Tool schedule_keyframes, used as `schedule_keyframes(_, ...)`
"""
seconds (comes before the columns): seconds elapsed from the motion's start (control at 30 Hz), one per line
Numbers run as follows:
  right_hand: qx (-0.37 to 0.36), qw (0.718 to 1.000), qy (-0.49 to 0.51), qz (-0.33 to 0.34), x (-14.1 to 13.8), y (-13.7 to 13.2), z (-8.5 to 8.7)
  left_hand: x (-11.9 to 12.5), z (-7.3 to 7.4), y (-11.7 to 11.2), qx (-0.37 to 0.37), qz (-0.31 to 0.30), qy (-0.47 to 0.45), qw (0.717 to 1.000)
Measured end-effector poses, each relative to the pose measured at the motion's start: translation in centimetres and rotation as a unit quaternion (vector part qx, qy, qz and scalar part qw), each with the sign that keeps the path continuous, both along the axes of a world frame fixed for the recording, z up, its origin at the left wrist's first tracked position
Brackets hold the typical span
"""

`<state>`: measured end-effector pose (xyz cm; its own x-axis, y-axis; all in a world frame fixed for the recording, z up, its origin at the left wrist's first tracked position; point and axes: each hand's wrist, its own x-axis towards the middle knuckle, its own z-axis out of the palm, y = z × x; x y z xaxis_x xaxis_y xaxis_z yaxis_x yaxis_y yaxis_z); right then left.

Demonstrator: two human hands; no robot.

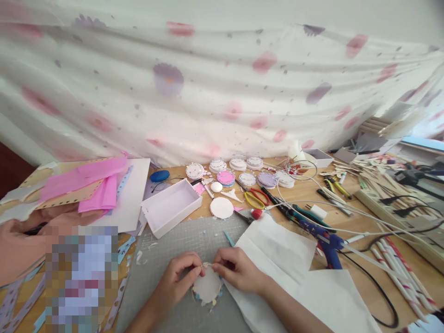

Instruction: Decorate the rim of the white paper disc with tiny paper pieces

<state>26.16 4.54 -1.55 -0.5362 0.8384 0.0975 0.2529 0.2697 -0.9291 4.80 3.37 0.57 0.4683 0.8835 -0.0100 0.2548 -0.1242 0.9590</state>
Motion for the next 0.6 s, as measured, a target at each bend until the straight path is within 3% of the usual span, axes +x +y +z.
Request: schedule_keyframes(0.6,0.008,1.000,-0.002,0.005,0.09,0.22,0.19,0.11,0.11,0.08,-0.007,0.008,0.004,1.000)
